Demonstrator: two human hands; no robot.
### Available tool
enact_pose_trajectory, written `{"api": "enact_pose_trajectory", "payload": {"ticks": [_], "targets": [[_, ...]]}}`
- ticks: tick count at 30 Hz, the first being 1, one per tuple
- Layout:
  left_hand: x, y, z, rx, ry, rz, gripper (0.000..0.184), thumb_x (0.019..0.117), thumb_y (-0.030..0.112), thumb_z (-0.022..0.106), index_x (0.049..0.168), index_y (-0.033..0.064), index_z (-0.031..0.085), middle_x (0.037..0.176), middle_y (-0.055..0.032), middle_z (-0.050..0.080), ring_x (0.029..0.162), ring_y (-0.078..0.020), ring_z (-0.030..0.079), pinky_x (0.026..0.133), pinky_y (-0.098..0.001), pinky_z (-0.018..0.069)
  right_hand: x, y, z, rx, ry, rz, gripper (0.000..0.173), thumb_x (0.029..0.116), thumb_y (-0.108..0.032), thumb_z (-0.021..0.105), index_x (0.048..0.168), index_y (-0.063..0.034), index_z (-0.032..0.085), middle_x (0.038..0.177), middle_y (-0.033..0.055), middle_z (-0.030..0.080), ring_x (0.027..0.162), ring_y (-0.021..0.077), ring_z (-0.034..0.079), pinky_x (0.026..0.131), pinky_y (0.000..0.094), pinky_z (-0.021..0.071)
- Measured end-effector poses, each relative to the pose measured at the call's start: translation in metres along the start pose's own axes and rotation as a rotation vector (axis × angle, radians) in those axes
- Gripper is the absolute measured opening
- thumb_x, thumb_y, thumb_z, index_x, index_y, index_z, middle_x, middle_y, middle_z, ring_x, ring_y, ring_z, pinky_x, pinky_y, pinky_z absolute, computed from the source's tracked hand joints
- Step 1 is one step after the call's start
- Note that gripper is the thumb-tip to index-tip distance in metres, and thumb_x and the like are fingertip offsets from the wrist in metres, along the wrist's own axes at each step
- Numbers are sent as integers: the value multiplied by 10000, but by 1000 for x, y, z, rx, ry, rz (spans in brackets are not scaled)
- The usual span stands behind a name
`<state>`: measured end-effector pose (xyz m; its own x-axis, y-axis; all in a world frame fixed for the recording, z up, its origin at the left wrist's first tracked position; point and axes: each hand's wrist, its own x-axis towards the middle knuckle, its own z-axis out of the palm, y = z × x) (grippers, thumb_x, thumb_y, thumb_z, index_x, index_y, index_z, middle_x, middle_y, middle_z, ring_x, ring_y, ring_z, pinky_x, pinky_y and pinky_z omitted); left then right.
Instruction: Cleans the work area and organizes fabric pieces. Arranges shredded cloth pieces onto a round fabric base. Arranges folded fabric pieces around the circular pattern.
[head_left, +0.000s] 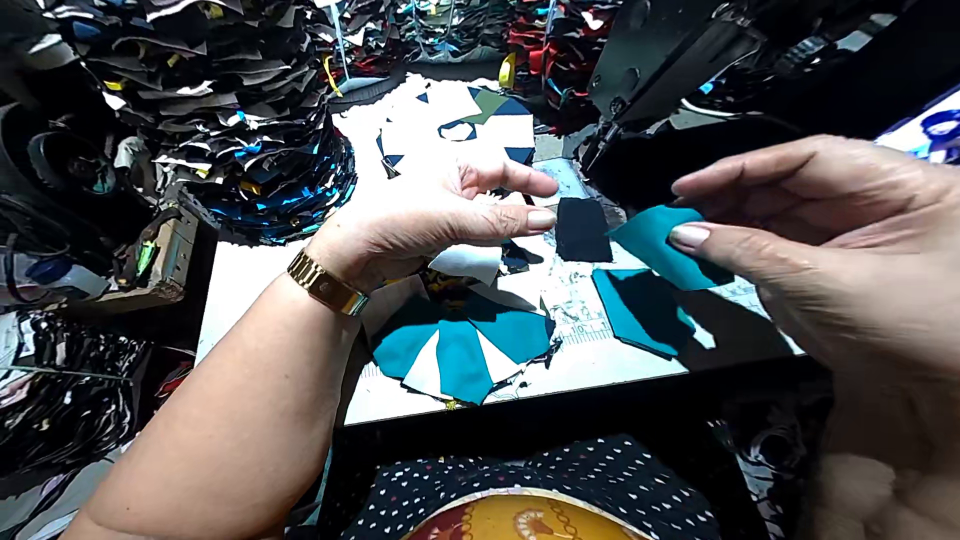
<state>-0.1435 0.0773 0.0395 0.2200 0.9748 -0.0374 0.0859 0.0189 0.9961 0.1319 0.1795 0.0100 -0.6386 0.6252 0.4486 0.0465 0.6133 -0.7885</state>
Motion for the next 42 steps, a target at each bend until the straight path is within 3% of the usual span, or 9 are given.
{"api": "enact_pose_trajectory", "payload": {"ticks": [2,4,7,11,19,26,33,38,42], "targets": [[-1,0,-1,-24,-89,-9,453,989,27,616,1429,-19,519,1115,-58,695,944,-49,675,855,-200,570,9,-9,14,93,-41,-75,317,922,-57,673,1237,-88,660,1047,-35,703,887,68,695,810,223,610],[-1,-2,0,-41,-158,-17,442,954,-6,627,1389,-24,549,977,-40,722,851,-42,690,800,-194,584,17,-18,29,159,-51,-148,319,929,-39,659,1247,-70,660,1059,-38,707,907,62,693,833,219,610],[-2,-3,-6,-2,-248,0,54,968,-8,630,1001,3,671,790,-16,698,718,-34,667,670,-182,566,21,-30,47,179,-18,-142,331,926,0,664,1255,-33,657,1056,-10,714,903,78,703,827,223,614],[-5,0,-18,150,-240,18,211,989,32,614,782,57,640,607,42,591,532,18,541,489,-135,442,14,-24,67,114,89,-71,316,901,11,699,1212,-32,662,1026,-10,708,880,59,697,813,205,606],[2,0,-15,617,-140,-261,298,966,260,721,753,62,654,591,6,582,499,-35,517,476,-204,420,10,3,95,-211,99,-52,219,930,-81,694,1142,-30,698,923,39,690,737,27,638,687,161,555],[6,3,-6,894,-90,-329,327,936,346,749,768,82,652,608,29,526,538,-51,470,527,-243,386,13,4,105,-503,61,-167,149,946,-77,689,1053,23,662,901,157,661,756,233,653,699,377,561],[6,4,-6,918,-102,-317,328,951,352,730,784,80,655,631,27,525,564,-53,467,550,-256,385,10,-1,88,-457,58,-83,177,968,-44,656,1137,4,679,1059,147,653,851,186,661,780,327,581],[6,4,-5,898,-65,-326,313,957,342,728,805,75,665,656,14,554,585,-60,496,568,-259,413,10,-1,83,-401,133,-180,133,933,-40,649,1045,0,710,1017,134,652,875,115,639,787,215,550],[6,4,-5,917,-72,-335,313,951,345,734,802,79,664,645,20,542,580,-62,486,564,-264,402,7,-2,88,-382,28,-269,133,944,-52,639,996,-19,757,995,122,675,902,133,652,796,233,546]]}}
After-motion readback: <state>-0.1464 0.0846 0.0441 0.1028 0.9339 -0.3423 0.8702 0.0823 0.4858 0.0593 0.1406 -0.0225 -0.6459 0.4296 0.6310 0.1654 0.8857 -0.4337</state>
